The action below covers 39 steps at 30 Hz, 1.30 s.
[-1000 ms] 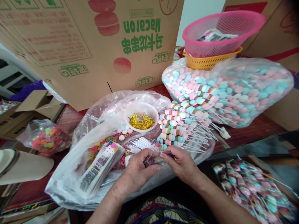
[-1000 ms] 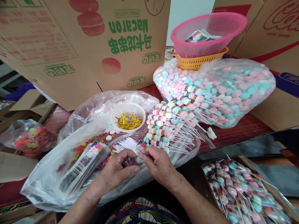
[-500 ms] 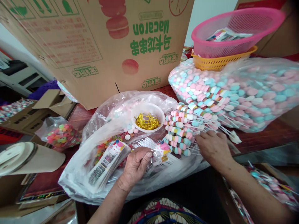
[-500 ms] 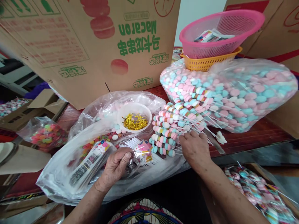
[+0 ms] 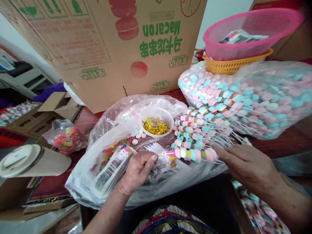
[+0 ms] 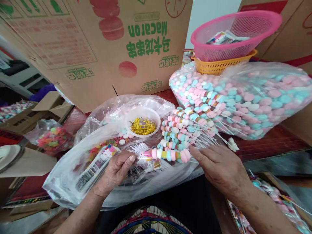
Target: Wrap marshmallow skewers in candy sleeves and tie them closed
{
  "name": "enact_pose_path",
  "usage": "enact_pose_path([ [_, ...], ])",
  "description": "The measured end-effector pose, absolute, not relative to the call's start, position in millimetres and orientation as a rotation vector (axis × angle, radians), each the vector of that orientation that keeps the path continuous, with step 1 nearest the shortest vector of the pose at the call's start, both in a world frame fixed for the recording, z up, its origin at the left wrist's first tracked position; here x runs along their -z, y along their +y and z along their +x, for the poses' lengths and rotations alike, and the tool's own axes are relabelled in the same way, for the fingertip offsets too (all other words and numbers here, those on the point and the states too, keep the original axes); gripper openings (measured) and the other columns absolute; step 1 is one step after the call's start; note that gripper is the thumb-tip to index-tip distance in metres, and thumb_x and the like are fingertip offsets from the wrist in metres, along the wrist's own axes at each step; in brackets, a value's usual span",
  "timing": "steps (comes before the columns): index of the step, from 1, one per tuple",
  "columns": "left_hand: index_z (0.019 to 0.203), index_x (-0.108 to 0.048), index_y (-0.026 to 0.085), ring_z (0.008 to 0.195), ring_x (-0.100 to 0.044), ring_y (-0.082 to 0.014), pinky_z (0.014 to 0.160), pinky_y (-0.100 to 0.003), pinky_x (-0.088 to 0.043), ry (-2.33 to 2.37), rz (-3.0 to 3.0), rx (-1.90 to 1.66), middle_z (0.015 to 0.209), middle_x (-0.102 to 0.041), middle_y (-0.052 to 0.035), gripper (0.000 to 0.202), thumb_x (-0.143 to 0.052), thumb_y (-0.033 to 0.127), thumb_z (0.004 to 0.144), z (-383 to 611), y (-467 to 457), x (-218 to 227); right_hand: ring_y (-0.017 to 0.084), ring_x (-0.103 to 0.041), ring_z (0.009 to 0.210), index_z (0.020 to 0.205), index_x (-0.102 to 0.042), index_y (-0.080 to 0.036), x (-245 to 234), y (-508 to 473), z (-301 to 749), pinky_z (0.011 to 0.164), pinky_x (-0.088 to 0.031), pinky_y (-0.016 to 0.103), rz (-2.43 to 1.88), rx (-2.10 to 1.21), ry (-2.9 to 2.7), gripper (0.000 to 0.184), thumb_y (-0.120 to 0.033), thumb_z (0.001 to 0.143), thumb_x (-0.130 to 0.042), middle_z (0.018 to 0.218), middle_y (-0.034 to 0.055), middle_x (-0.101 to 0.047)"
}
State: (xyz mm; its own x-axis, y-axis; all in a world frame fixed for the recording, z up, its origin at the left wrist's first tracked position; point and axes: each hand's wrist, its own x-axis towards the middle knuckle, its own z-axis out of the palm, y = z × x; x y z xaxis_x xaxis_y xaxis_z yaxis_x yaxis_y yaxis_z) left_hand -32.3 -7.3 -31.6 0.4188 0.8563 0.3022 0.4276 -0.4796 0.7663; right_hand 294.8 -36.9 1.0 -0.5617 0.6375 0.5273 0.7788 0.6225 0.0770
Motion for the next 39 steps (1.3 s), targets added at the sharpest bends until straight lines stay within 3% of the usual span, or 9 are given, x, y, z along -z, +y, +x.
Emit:
enact_pose_path([
  [7,0.065,-0.051,0.016,0.055,-0.041,-0.0098,0.055,-0.022,-0.035,1.128,1.967,-0.738,0.057,-0.045,0.0026,0.039,-0.037,0.036,0.095,-32.0,-13.1,22.1,0.024,-0.061,0.075,0.141,-0.038,-0.021,-1.4,-36.9,300.2,0.068,-0.046,0.037,-1.104,0.491,-2.432,0.064,0.001,0.082,-0.047,0.086,0.0065,-0.068],
  [16,0.061,-0.043,0.017,0.054,-0.033,-0.0087,0.053,-0.021,-0.03,1.131,1.881,-0.651,0.056,-0.034,0.0048,0.042,-0.036,0.041,0.095,-32.8,-14.0,15.5,0.022,-0.058,0.071,0.133,-0.046,-0.02,6.1,-36.5,303.7,0.064,-0.041,0.037,-1.086,0.394,-2.49,0.056,0.002,0.082,-0.047,0.084,0.0067,-0.068],
  [26,0.059,-0.044,0.017,0.053,-0.038,-0.0091,0.052,-0.021,-0.031,1.097,2.001,-0.528,0.054,-0.04,0.0035,0.047,-0.031,0.043,0.096,-22.5,-14.3,13.9,0.019,-0.059,0.071,0.12,-0.056,-0.018,9.4,-33.1,297.7,0.066,-0.041,0.033,-1.078,0.357,-2.525,0.043,0.0,0.083,-0.043,0.083,0.0046,-0.068],
  [28,0.064,-0.052,0.016,0.055,-0.044,-0.0105,0.055,-0.022,-0.034,1.151,2.102,-0.524,0.056,-0.047,0.0017,0.049,-0.028,0.043,0.097,-18.9,-14.1,13.3,0.017,-0.058,0.066,0.118,-0.058,-0.018,11.9,-32.0,293.5,0.062,-0.04,0.03,-1.068,0.299,-2.541,0.042,-0.001,0.083,-0.043,0.077,0.0034,-0.066],
  [30,0.086,-0.063,0.017,0.064,-0.055,-0.0145,0.062,-0.025,-0.04,1.136,2.253,-0.462,0.068,-0.061,-0.0026,0.047,-0.03,0.048,0.096,-14.2,-13.7,12.8,0.016,-0.056,0.061,0.117,-0.059,-0.017,13.4,-30.9,289.4,0.057,-0.037,0.028,-1.092,0.197,-2.56,0.041,-0.001,0.083,-0.042,0.07,0.0021,-0.063],
  [33,0.125,-0.054,0.016,0.081,-0.063,-0.0264,0.073,-0.036,-0.046,1.103,2.458,-0.26,0.09,-0.07,-0.0104,0.069,-0.051,0.067,0.078,-5.9,-12.0,12.3,0.015,-0.057,0.063,0.117,-0.058,-0.017,10.8,-29.1,284.0,0.056,-0.037,0.025,-1.106,0.01,-2.579,0.037,-0.006,0.087,-0.04,0.072,0.002,-0.062],
  [34,0.127,-0.053,0.016,0.084,-0.064,-0.0291,0.076,-0.039,-0.046,1.12,2.489,-0.182,0.092,-0.071,-0.0114,0.075,-0.058,0.068,0.073,-3.1,-10.9,12.1,0.014,-0.056,0.063,0.117,-0.058,-0.018,8.4,-28.5,281.9,0.056,-0.036,0.025,-1.096,-0.017,-2.587,0.036,-0.008,0.088,-0.039,0.072,0.0018,-0.062],
  [36,0.119,-0.059,0.018,0.085,-0.064,-0.0292,0.078,-0.039,-0.045,1.16,2.451,-0.056,0.091,-0.071,-0.0094,0.063,-0.063,0.061,0.074,2.2,-8.3,11.6,0.013,-0.053,0.057,0.113,-0.06,-0.018,2.5,-27.1,276.0,0.054,-0.033,0.025,-1.051,0.021,-2.621,0.036,-0.007,0.088,-0.037,0.067,0.0001,-0.06],
  [39,0.105,-0.064,0.021,0.079,-0.063,-0.0217,0.072,-0.029,-0.044,1.089,2.236,-0.012,0.085,-0.07,-0.0026,0.041,-0.064,0.052,0.077,10.9,-4.3,11.2,0.013,-0.049,0.053,0.106,-0.062,-0.017,-3.8,-24.2,261.4,0.053,-0.029,0.027,-0.939,0.159,-2.697,0.038,-0.001,0.082,-0.037,0.062,-0.0011,-0.058],
])
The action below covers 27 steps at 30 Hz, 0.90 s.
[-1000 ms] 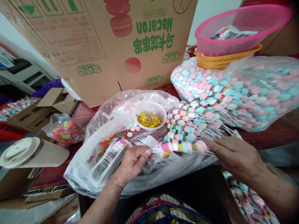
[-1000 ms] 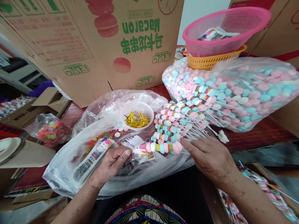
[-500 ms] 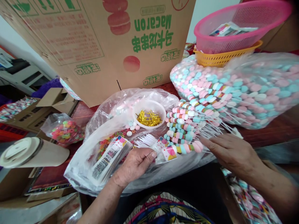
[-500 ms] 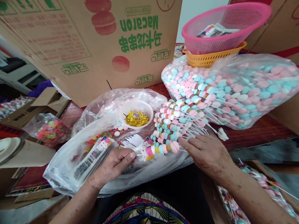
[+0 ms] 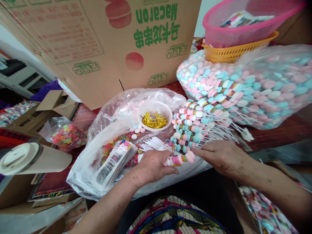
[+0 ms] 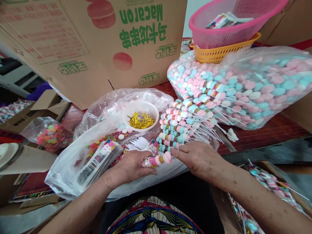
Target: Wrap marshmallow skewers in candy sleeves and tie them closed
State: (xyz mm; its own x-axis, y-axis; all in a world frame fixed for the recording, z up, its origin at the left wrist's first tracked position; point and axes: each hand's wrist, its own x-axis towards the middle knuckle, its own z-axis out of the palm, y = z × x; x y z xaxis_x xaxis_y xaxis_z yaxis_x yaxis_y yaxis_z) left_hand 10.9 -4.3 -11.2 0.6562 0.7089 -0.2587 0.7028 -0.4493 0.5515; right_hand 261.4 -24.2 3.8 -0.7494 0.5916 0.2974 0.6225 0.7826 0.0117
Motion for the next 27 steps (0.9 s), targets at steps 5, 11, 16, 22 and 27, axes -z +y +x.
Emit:
enact_pose_path([
  [5,0.095,-0.065,0.017,0.078,-0.057,-0.0187,0.067,-0.025,-0.042,1.011,1.856,-0.151,0.083,-0.066,0.0003,0.044,-0.076,0.048,0.065,22.7,-2.5,16.5,0.016,-0.052,0.059,0.097,-0.062,-0.017,-4.0,-14.9,241.7,0.058,-0.03,0.03,-0.921,0.132,-2.84,0.028,-0.003,0.079,-0.045,0.07,0.0013,-0.062],
  [11,0.093,-0.065,0.018,0.079,-0.056,-0.0196,0.071,-0.028,-0.043,1.059,1.717,-0.19,0.083,-0.065,0.0002,0.041,-0.076,0.045,0.064,18.7,-2.3,23.8,0.016,-0.05,0.068,0.083,-0.062,-0.018,-14.6,-9.6,250.6,0.069,-0.032,0.031,-0.926,-0.132,-2.709,0.018,-0.012,0.086,-0.045,0.069,0.0026,-0.06],
  [16,0.088,-0.064,0.017,0.075,-0.058,-0.0202,0.068,-0.029,-0.043,1.077,1.882,-0.127,0.081,-0.065,-0.0026,0.025,-0.069,0.035,0.07,39.8,-4.2,28.4,0.016,-0.05,0.07,0.07,-0.06,-0.017,3.0,-17.9,221.7,0.072,-0.032,0.031,-0.939,-0.37,-2.729,0.017,-0.011,0.081,-0.049,0.069,0.0033,-0.061],
  [22,0.128,-0.046,0.019,0.085,-0.057,-0.0174,0.073,-0.027,-0.045,0.826,1.604,-0.29,0.1,-0.064,-0.0039,0.064,-0.072,0.033,0.071,6.4,9.0,5.5,0.016,-0.049,0.072,0.076,-0.062,-0.017,10.2,-9.3,225.4,0.069,-0.031,0.03,-0.888,-0.377,-2.601,0.025,-0.016,0.091,-0.043,0.069,0.0034,-0.059],
  [27,0.086,-0.052,0.016,0.067,-0.051,-0.0123,0.059,-0.023,-0.04,0.751,1.709,-0.043,0.073,-0.055,0.0014,0.028,-0.047,0.044,0.089,-17.7,2.3,4.0,0.016,-0.049,0.073,0.078,-0.062,-0.017,-0.8,-5.0,230.0,0.069,-0.031,0.029,-0.863,-0.319,-2.572,0.025,-0.018,0.093,-0.042,0.07,0.0038,-0.059],
])
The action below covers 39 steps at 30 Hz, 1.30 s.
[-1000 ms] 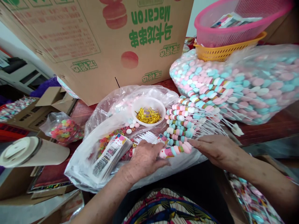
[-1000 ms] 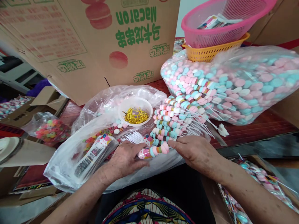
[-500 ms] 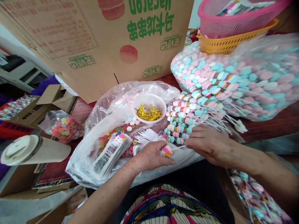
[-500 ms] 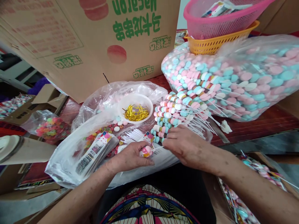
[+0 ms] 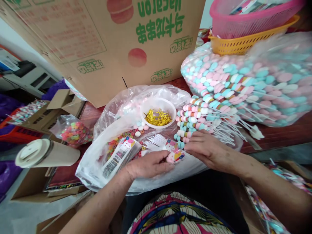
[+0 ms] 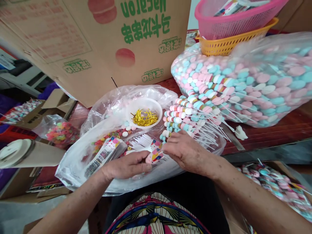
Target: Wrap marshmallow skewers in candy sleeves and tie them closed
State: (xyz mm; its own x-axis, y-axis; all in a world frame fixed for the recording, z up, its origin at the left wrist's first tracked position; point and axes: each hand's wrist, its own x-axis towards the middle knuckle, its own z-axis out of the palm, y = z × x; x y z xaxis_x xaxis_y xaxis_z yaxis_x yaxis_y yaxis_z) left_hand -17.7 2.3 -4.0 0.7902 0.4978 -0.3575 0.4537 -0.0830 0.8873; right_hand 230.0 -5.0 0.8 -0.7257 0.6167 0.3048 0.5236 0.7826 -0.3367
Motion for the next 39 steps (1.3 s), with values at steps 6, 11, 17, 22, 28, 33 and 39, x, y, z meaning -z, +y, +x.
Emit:
enact_pose_path([
  [6,0.074,-0.044,0.02,0.06,-0.046,-0.013,0.059,-0.026,-0.039,0.954,1.649,-0.301,0.063,-0.048,0.0024,0.035,-0.033,0.048,0.092,9.4,-28.4,29.0,0.017,-0.051,0.071,0.07,-0.06,-0.017,5.3,-1.4,202.2,0.071,-0.035,0.032,-0.78,-0.319,-2.686,0.021,-0.015,0.086,-0.047,0.068,0.0043,-0.06],
  [11,0.076,-0.04,0.021,0.051,-0.044,-0.0116,0.05,-0.025,-0.037,1.15,1.359,-0.54,0.06,-0.049,0.0029,0.043,-0.029,0.06,0.09,7.6,-31.4,32.3,0.015,-0.054,0.066,0.105,-0.058,-0.018,14.5,-9.2,188.8,0.061,-0.044,0.028,-1.196,-0.839,-2.057,0.025,-0.032,0.085,-0.054,0.088,0.0051,-0.064],
  [17,0.086,-0.036,0.022,0.054,-0.041,-0.0102,0.05,-0.023,-0.037,1.184,1.192,-0.591,0.063,-0.04,0.0062,0.041,-0.034,0.063,0.088,-3.4,-32.6,25.3,0.01,-0.047,0.049,0.066,-0.045,-0.02,37.8,-36.2,152.1,0.044,-0.037,0.022,-1.178,-1.503,-1.593,0.029,-0.039,0.088,-0.048,0.059,-0.0027,-0.055],
  [22,0.084,-0.043,0.019,0.065,-0.045,-0.0116,0.063,-0.025,-0.04,0.966,1.232,-0.498,0.07,-0.047,0.0027,0.023,-0.041,0.042,0.088,-15.5,-38.1,17.6,0.009,-0.043,0.039,0.072,-0.043,-0.022,41.0,-41.5,146.4,0.037,-0.033,0.021,-1.247,-1.543,-1.513,0.025,-0.037,0.091,-0.041,0.051,-0.0058,-0.05],
  [28,0.077,-0.044,0.02,0.071,-0.046,-0.0145,0.069,-0.029,-0.04,1.201,1.634,-0.401,0.074,-0.052,0.0007,0.014,-0.035,0.022,0.086,-20.5,-34.5,10.9,0.011,-0.046,0.049,0.068,-0.042,-0.022,28.4,-36.8,133.3,0.048,-0.038,0.024,-1.215,-0.965,-1.785,0.02,-0.029,0.085,-0.046,0.053,-0.0032,-0.048],
  [33,0.083,-0.045,0.02,0.074,-0.051,-0.0149,0.071,-0.028,-0.042,1.088,1.663,-0.394,0.08,-0.058,-0.0007,0.017,-0.035,0.031,0.091,-23.3,-33.8,10.4,0.012,-0.047,0.039,0.07,-0.043,-0.023,31.2,-28.4,122.9,0.039,-0.036,0.023,-1.337,-1.192,-1.726,0.02,-0.029,0.089,-0.04,0.047,-0.0053,-0.048],
  [39,0.078,-0.047,0.019,0.073,-0.051,-0.0164,0.072,-0.03,-0.044,1.241,1.642,-0.407,0.075,-0.056,-0.0006,0.019,-0.038,0.032,0.088,-30.9,-21.8,1.3,0.024,-0.06,0.097,0.092,-0.061,-0.018,11.6,-21.5,139.2,0.086,-0.045,0.041,-0.911,0.162,-2.191,0.018,-0.01,0.087,-0.046,0.087,0.0091,-0.069],
])
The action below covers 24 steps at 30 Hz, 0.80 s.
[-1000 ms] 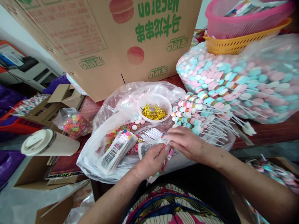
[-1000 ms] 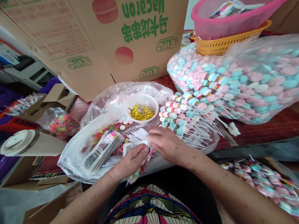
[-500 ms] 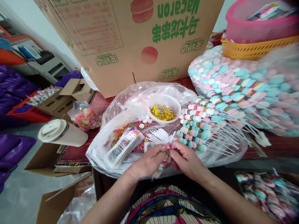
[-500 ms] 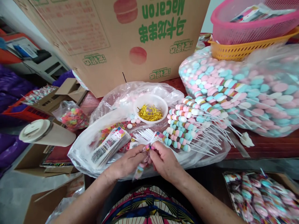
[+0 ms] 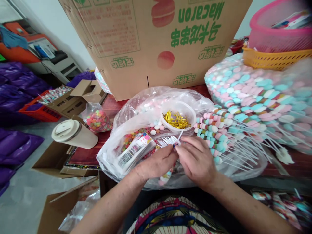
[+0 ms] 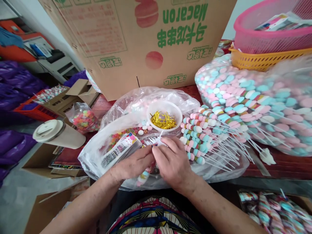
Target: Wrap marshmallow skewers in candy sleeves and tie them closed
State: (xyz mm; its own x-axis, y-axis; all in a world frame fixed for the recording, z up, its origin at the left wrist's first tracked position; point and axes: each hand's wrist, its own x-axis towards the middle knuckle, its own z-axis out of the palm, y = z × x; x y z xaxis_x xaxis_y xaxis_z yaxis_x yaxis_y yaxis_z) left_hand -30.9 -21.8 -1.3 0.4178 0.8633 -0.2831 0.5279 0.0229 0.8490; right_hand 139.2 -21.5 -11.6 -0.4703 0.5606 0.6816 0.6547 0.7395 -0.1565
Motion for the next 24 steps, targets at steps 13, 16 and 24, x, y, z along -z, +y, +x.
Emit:
enact_pose_path([
  [13,0.072,-0.056,0.017,0.061,-0.061,-0.0221,0.059,-0.033,-0.048,1.109,2.168,0.122,0.067,-0.063,-0.0058,0.014,-0.046,0.019,0.082,-31.4,-28.0,-5.0,0.024,-0.059,0.077,0.08,-0.059,-0.014,22.9,-25.2,150.4,0.083,-0.046,0.046,-0.931,-0.976,-2.789,0.016,-0.014,0.08,-0.043,0.075,0.0115,-0.063],
  [16,0.09,-0.06,0.015,0.07,-0.063,-0.0242,0.066,-0.037,-0.05,1.136,2.757,-0.114,0.078,-0.066,-0.0084,0.014,-0.048,0.013,0.083,-38.7,-37.9,2.5,0.017,-0.054,0.05,0.068,-0.049,-0.019,15.9,-24.7,143.0,0.058,-0.049,0.032,-1.135,-1.516,-2.51,0.025,-0.016,0.082,-0.028,0.047,-0.0011,-0.047],
  [24,0.075,-0.064,0.016,0.057,-0.056,-0.0137,0.053,-0.023,-0.042,1.434,1.351,-1.137,0.062,-0.058,-0.0019,0.017,-0.056,0.029,0.083,-42.5,-37.7,31.6,0.016,-0.058,0.085,0.09,-0.063,-0.018,-24.9,106.7,136.7,0.072,-0.041,0.025,-1.374,-0.493,-2.826,0.025,-0.019,0.088,-0.038,0.091,0.0061,-0.064],
])
